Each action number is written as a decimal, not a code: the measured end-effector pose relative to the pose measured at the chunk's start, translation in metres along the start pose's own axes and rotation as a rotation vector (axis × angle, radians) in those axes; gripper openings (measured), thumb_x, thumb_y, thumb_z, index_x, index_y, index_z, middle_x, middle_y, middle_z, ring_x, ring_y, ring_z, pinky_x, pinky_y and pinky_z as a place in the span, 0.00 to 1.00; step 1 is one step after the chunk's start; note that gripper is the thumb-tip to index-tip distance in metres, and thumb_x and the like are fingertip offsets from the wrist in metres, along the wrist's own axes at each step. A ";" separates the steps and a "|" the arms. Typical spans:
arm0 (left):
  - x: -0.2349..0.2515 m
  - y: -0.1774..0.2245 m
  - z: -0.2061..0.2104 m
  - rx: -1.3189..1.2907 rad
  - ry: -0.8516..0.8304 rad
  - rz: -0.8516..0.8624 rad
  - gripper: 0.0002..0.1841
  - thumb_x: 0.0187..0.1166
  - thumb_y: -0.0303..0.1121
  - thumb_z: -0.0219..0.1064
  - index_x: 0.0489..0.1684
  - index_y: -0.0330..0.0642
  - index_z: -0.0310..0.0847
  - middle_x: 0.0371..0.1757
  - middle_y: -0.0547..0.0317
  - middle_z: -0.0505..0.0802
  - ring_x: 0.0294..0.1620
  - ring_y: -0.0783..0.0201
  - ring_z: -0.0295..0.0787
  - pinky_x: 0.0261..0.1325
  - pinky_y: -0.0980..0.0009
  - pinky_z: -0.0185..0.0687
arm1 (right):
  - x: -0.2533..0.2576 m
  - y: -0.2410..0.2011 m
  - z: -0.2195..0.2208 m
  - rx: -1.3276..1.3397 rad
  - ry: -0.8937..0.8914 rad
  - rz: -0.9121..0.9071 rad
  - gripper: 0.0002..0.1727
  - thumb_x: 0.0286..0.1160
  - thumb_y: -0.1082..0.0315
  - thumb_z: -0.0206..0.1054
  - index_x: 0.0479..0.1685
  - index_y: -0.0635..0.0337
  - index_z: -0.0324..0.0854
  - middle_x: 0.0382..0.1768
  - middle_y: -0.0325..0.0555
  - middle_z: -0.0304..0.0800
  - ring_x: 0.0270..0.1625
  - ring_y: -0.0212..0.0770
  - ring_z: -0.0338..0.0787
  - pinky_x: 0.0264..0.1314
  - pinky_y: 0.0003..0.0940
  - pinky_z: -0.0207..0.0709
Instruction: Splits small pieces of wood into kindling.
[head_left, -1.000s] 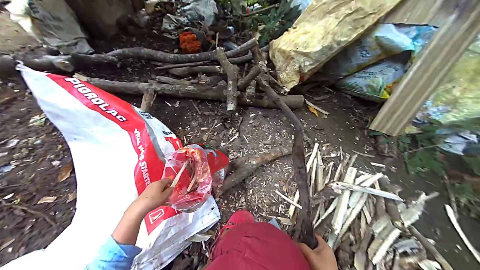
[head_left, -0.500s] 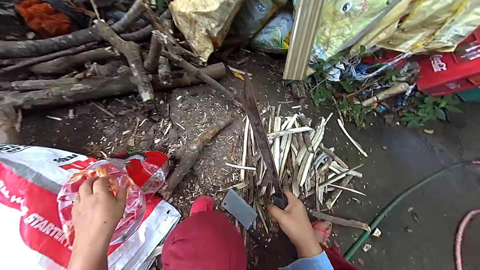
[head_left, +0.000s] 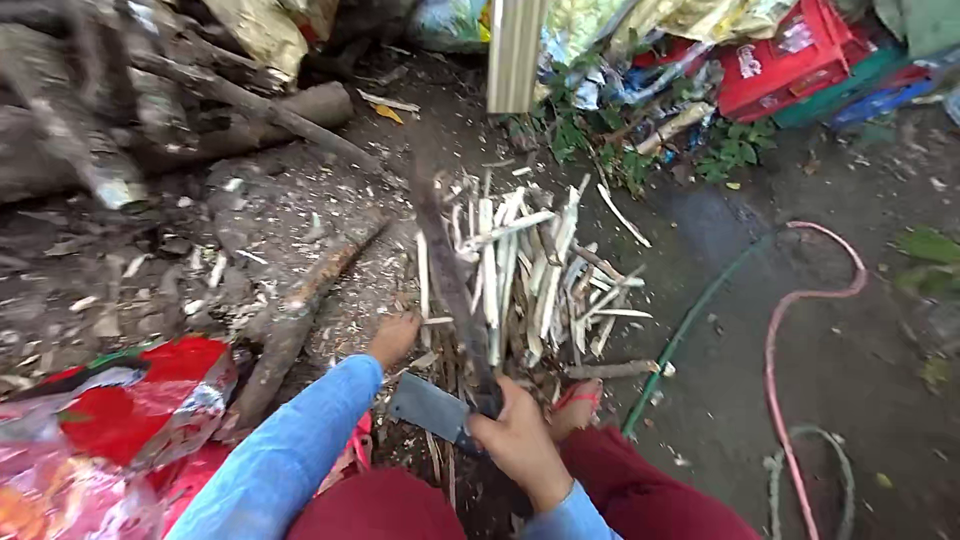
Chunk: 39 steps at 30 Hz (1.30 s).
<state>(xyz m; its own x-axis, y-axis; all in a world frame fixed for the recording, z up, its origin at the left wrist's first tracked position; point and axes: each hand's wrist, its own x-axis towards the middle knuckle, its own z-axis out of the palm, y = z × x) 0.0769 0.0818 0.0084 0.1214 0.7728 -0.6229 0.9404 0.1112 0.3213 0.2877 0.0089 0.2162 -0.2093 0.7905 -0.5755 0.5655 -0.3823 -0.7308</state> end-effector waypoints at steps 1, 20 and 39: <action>0.000 0.001 0.004 0.026 0.004 -0.017 0.27 0.81 0.20 0.62 0.81 0.30 0.69 0.79 0.27 0.78 0.77 0.24 0.74 0.75 0.27 0.68 | 0.000 0.000 0.000 -0.029 -0.030 0.010 0.27 0.57 0.69 0.73 0.62 0.65 0.81 0.33 0.48 0.89 0.29 0.41 0.88 0.35 0.43 0.85; -0.059 -0.064 0.017 -0.720 0.386 -0.114 0.19 0.83 0.28 0.67 0.68 0.28 0.81 0.68 0.35 0.88 0.71 0.46 0.86 0.80 0.53 0.75 | 0.021 0.037 0.064 -0.291 -0.246 0.148 0.25 0.64 0.68 0.74 0.62 0.68 0.80 0.43 0.59 0.89 0.45 0.55 0.91 0.53 0.56 0.83; -0.042 -0.061 -0.005 -0.560 0.199 -0.079 0.16 0.90 0.31 0.59 0.62 0.29 0.85 0.64 0.33 0.90 0.71 0.41 0.85 0.80 0.47 0.70 | 0.041 0.055 0.068 -0.580 -0.226 0.203 0.26 0.69 0.65 0.72 0.68 0.63 0.80 0.47 0.60 0.93 0.53 0.59 0.93 0.59 0.61 0.82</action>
<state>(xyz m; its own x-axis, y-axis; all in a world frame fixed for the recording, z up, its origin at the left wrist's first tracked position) 0.0129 0.0454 0.0186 -0.0549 0.8451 -0.5317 0.6275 0.4435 0.6400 0.2561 -0.0120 0.1269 -0.1797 0.5855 -0.7905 0.9369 -0.1430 -0.3189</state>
